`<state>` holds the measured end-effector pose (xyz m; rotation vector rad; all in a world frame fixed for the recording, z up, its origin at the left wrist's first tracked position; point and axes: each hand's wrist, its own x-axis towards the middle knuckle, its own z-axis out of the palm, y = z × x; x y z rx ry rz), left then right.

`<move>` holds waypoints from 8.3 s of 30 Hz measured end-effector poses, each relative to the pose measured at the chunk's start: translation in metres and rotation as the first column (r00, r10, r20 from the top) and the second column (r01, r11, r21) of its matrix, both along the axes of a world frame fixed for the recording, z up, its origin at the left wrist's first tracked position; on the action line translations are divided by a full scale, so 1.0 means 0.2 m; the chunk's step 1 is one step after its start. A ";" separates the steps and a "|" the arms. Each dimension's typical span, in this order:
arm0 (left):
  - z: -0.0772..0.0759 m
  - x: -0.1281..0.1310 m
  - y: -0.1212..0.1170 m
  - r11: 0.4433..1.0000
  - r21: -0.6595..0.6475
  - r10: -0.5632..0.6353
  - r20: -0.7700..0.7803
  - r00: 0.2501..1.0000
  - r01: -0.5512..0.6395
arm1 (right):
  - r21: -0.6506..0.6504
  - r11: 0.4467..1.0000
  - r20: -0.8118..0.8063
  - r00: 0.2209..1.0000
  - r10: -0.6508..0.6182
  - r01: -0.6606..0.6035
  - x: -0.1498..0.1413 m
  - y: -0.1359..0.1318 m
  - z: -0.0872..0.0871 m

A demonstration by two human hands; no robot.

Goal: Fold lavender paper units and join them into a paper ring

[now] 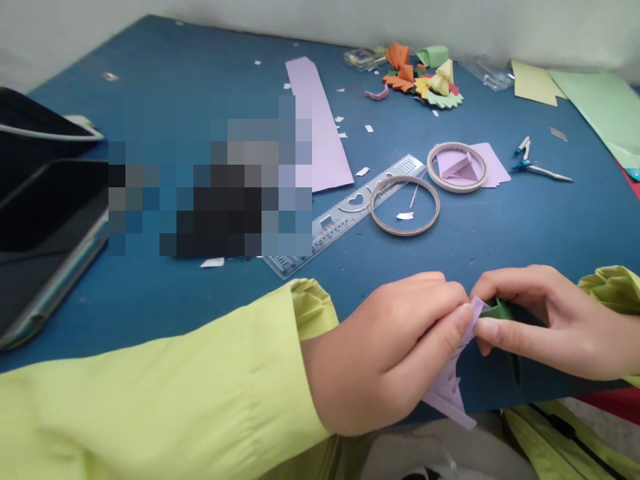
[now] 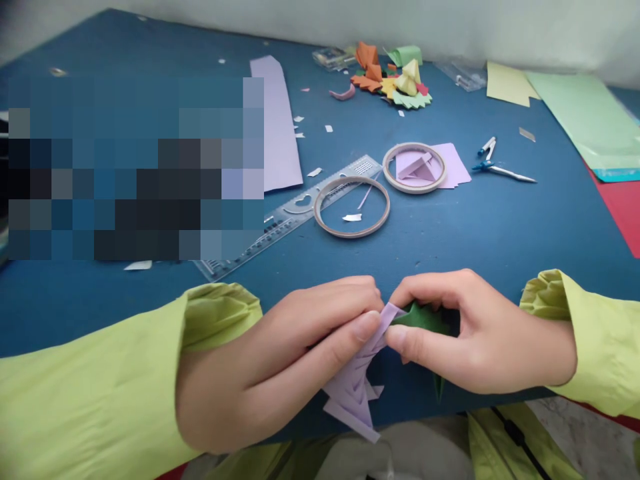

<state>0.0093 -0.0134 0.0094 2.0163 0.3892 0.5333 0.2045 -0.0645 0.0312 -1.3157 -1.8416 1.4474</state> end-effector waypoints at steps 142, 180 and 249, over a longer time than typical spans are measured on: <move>-0.02 0.00 0.04 0.724 0.687 0.057 0.013 0.998 -0.051 | 0.825 0.312 0.540 0.820 -0.188 -0.472 0.13 -0.05 -0.10; -0.01 -0.03 0.15 0.395 0.877 0.410 0.099 0.907 -0.274 | 0.555 0.829 -0.025 0.997 -0.071 0.073 0.07 0.01 -0.10; 0.02 -0.06 0.06 0.626 0.752 -0.119 -0.170 0.978 0.206 | 0.286 0.956 0.368 0.915 -0.168 0.060 0.06 0.00 -0.01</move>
